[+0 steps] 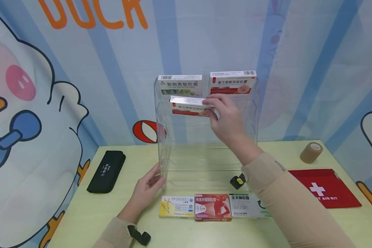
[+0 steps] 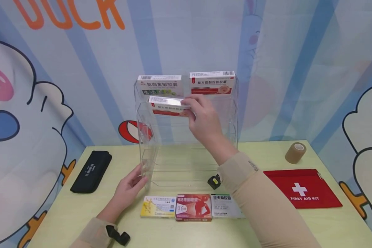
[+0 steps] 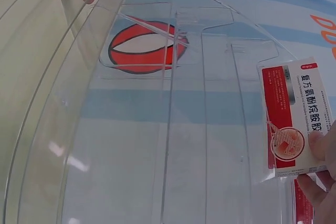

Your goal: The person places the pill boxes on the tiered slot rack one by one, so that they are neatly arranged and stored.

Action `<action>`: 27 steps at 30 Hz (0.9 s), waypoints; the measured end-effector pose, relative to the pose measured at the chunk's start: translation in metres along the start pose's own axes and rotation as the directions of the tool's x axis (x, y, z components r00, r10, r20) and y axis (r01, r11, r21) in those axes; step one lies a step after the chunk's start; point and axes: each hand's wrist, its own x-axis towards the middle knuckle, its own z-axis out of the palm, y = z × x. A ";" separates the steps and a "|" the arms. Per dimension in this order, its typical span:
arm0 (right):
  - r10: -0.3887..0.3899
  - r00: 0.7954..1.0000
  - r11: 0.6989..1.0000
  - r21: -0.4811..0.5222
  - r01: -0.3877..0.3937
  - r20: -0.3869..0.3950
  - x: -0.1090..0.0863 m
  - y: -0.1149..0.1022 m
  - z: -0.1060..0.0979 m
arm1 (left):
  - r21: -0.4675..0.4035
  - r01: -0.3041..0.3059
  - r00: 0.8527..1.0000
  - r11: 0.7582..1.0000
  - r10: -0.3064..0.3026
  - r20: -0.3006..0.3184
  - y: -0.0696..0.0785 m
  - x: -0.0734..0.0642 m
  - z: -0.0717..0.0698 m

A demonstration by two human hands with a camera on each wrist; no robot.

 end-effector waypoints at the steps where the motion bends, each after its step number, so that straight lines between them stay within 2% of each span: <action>1: 0.015 1.000 1.000 -0.002 -0.015 0.014 0.000 -0.001 0.000 | 0.000 -0.004 1.000 1.000 0.004 0.001 0.000 0.000 0.000; 5: 0.056 0.997 0.998 0.005 -0.056 0.051 0.000 -0.004 0.004 | 0.002 -0.017 1.000 1.000 0.017 0.003 0.000 0.001 0.000; 14: 0.026 0.998 0.999 0.043 -0.029 0.063 0.000 -0.005 0.015 | 0.012 -0.011 1.000 1.000 0.011 -0.003 -0.001 0.000 0.000; 27: 0.082 0.992 0.995 0.056 -0.088 0.094 0.004 -0.009 0.023 | 0.005 -0.013 1.000 1.000 0.013 -0.001 -0.003 0.001 0.000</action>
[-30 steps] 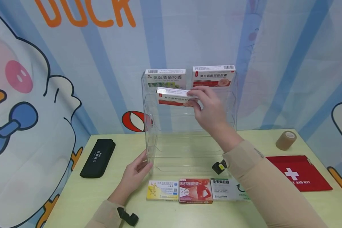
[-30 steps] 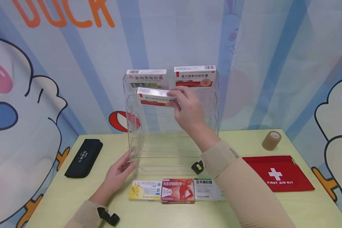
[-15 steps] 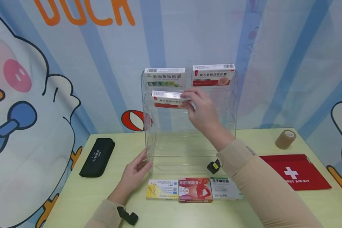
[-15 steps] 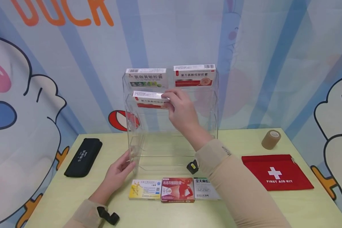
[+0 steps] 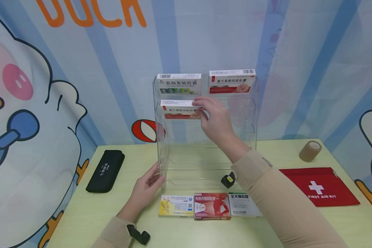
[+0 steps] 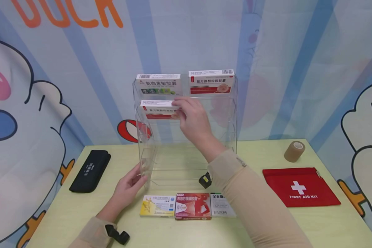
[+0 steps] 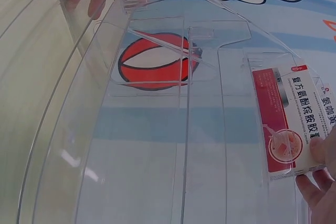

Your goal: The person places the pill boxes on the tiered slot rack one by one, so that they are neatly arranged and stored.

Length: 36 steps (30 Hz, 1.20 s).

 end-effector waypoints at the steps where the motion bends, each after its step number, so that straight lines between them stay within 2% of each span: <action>1: 0.000 1.000 1.000 0.001 0.000 0.001 0.000 0.000 0.001 | -0.001 0.000 1.000 1.000 0.000 0.000 0.000 0.000 0.000; 9: -0.008 1.000 1.000 0.021 0.008 0.007 0.003 -0.004 0.004 | -0.001 0.006 1.000 1.000 -0.006 -0.003 -0.001 0.001 0.001; 21: 0.036 0.998 0.999 0.020 -0.037 0.050 0.003 -0.009 0.006 | 0.002 -0.001 1.000 1.000 0.001 0.002 0.000 0.000 0.000; 32: 0.076 0.996 0.995 0.060 -0.079 0.045 -0.001 -0.008 -0.002 | 0.002 -0.006 1.000 1.000 0.006 0.002 0.001 -0.001 0.000; 36: 0.062 0.998 0.995 0.070 -0.064 0.028 -0.005 -0.010 -0.008 | 0.003 0.001 1.000 1.000 -0.001 0.002 0.000 0.000 0.000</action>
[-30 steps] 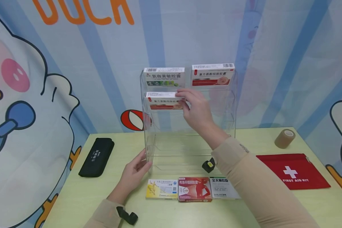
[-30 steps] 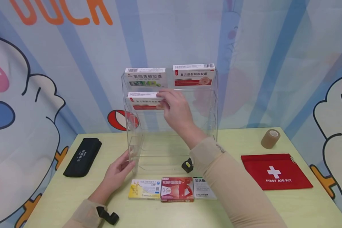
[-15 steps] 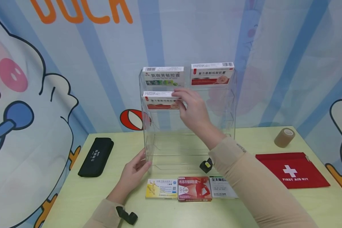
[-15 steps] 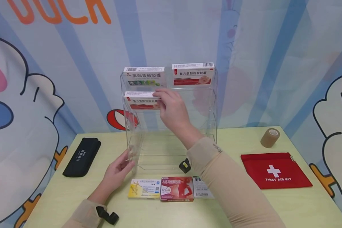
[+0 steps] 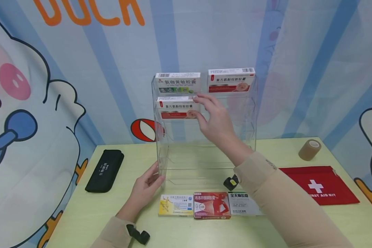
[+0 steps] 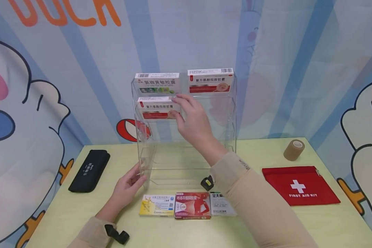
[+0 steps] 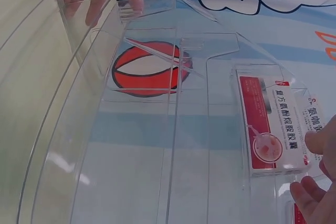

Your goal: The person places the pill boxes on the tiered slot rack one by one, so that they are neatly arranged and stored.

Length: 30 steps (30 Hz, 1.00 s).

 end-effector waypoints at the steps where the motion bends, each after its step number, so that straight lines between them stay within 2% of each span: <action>1: -0.006 1.000 1.000 0.001 0.006 -0.002 -0.002 0.000 -0.002 | 0.001 0.000 1.000 1.000 0.000 -0.001 0.000 0.000 0.000; 8: -0.073 0.996 0.997 -0.007 0.073 0.042 -0.019 -0.001 -0.017 | 0.008 -0.004 1.000 1.000 0.004 -0.005 0.000 0.000 0.000; 13: -0.100 0.990 0.995 -0.001 0.101 0.104 -0.041 0.003 -0.027 | 0.008 0.013 1.000 1.000 -0.013 -0.006 0.000 0.000 0.001; 19: -0.091 0.981 0.995 -0.020 0.096 0.174 -0.072 0.011 -0.040 | 0.016 0.028 1.000 0.999 -0.028 -0.005 -0.002 0.001 0.001; 22: -0.060 0.978 0.998 -0.016 0.065 0.200 -0.086 0.015 -0.046 | 0.012 0.017 1.000 1.000 -0.017 -0.006 -0.002 0.001 0.001; 26: -0.008 0.976 1.000 0.005 0.007 0.216 -0.105 0.018 -0.054 | 0.009 0.007 1.000 1.000 -0.007 -0.005 -0.002 0.001 0.000; 30: 0.000 0.976 1.000 -0.012 0.003 0.216 -0.123 0.022 -0.060 | 0.007 0.017 1.000 1.000 -0.017 0.000 -0.002 0.002 0.000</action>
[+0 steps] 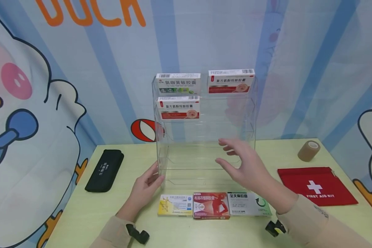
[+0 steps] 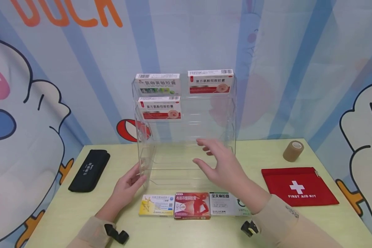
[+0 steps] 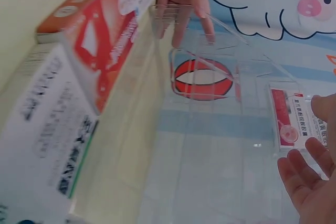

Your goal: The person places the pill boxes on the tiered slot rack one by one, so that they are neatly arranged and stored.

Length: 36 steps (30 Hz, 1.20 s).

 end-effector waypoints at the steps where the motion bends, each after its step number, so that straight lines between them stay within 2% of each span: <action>1: -0.003 1.000 1.000 -0.006 0.003 0.000 -0.004 0.001 0.000 | -0.003 0.003 1.000 1.000 -0.003 0.000 0.000 0.000 0.000; 5: 0.008 1.000 1.000 -0.016 -0.008 -0.003 -0.020 0.007 -0.002 | -0.015 0.013 1.000 1.000 -0.014 0.000 0.000 -0.001 0.000; 10: 0.065 0.998 0.997 -0.046 -0.064 0.007 -0.041 0.016 -0.008 | -0.022 0.024 1.000 0.999 -0.024 0.005 0.001 -0.001 0.000; 19: 0.121 0.992 0.989 -0.087 -0.117 0.040 -0.070 0.024 -0.023 | -0.011 0.009 1.000 1.000 -0.009 -0.002 0.001 -0.001 0.000; 25: 0.226 0.967 0.972 -0.101 -0.214 0.121 -0.085 0.030 -0.025 | -0.016 -0.004 1.000 1.000 0.004 -0.006 0.001 -0.001 0.000; 36: 0.330 0.919 0.938 -0.186 -0.293 0.217 -0.113 0.048 -0.023 | -0.006 0.016 1.000 1.000 -0.016 -0.005 0.003 -0.002 0.001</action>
